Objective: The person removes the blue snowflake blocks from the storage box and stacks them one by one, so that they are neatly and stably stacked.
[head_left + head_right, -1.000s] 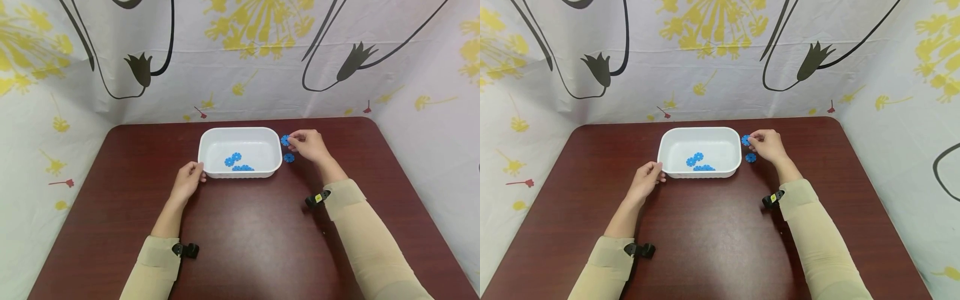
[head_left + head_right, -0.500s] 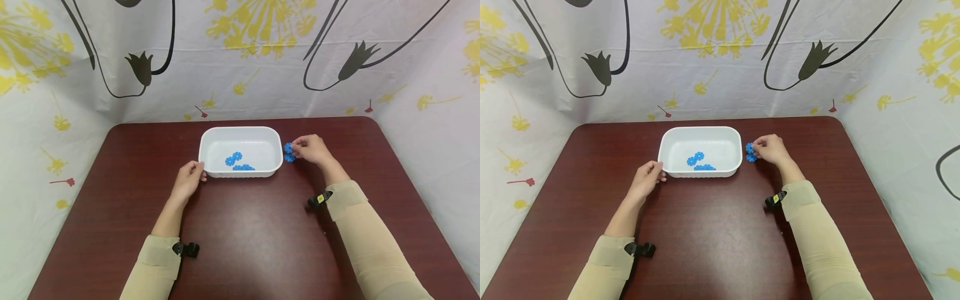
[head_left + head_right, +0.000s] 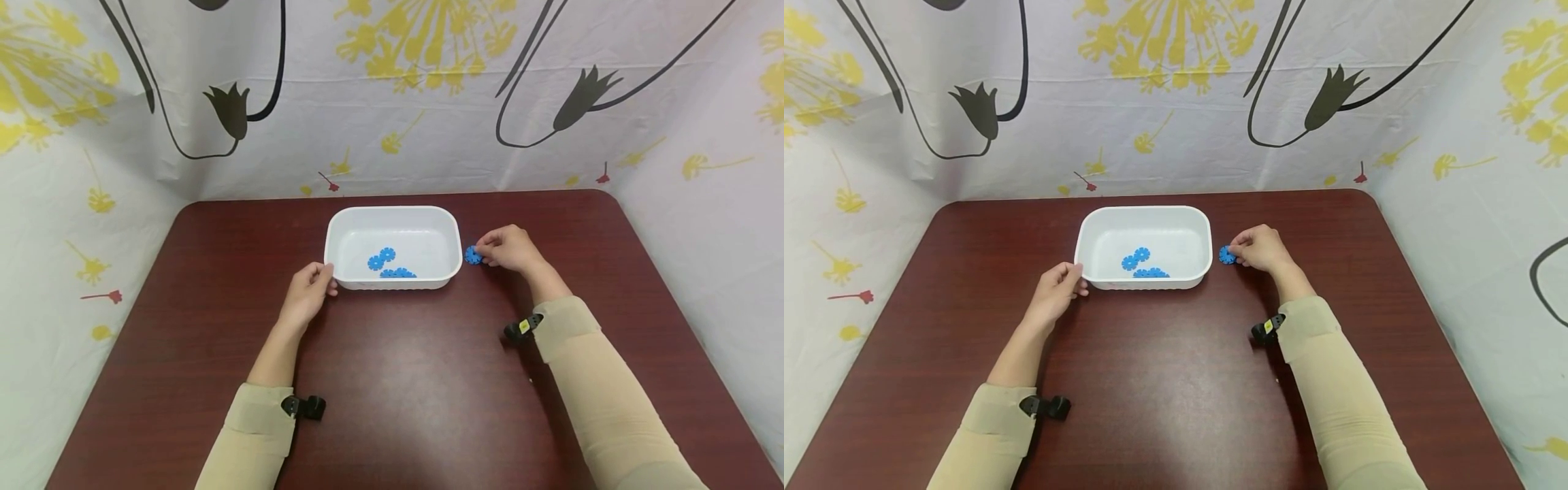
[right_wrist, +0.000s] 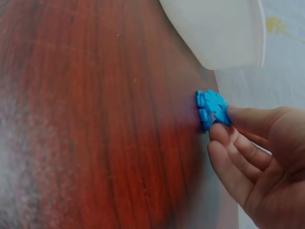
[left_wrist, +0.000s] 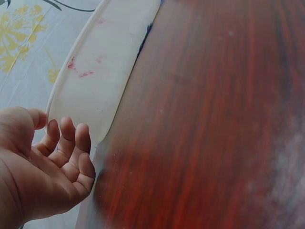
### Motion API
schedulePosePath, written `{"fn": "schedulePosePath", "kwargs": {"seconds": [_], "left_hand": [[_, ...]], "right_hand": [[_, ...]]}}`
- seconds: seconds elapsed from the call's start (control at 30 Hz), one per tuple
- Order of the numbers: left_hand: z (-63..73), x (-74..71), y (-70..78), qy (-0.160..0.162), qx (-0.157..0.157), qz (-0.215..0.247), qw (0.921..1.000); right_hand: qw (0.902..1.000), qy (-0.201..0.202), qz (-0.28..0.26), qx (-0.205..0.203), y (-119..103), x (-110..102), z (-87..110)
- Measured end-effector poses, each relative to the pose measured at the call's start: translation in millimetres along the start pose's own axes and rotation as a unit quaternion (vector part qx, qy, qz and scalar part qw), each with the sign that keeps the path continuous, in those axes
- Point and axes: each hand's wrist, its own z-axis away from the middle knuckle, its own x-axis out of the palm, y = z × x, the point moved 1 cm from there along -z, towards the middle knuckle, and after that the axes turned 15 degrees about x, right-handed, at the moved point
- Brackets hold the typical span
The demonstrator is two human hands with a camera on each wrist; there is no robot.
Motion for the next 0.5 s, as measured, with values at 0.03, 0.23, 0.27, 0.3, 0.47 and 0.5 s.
{"fn": "schedulePosePath", "kwargs": {"seconds": [0.03, 0.23, 0.27, 0.3, 0.47, 0.5], "left_hand": [[0.0, 0.0, 0.0, 0.000, 0.000, -0.001, 1.0000], [0.7, 0.5, -0.1, 0.005, 0.004, -0.005, 1.0000], [0.8, 0.6, -0.1, 0.005, 0.004, -0.006, 1.0000], [0.9, 0.6, -0.1, 0.005, 0.005, -0.006, 1.0000], [1.2, 0.7, -0.2, 0.003, 0.007, -0.004, 1.0000], [1.2, 0.7, -0.3, 0.003, 0.007, -0.003, 1.0000]], "right_hand": [[0.9999, 0.007, 0.008, -0.003, 0.5, 0.4, -0.1], [0.9982, 0.044, 0.038, -0.016, 0.6, 1.4, 2.3], [0.9981, 0.046, 0.039, -0.014, 0.8, 1.4, 2.7], [0.9980, 0.048, 0.039, -0.012, 1.2, 1.4, 2.8], [0.9974, 0.063, 0.034, -0.007, 2.1, 1.0, 4.1], [0.9972, 0.068, 0.032, -0.008, 2.1, 1.1, 4.3]]}}
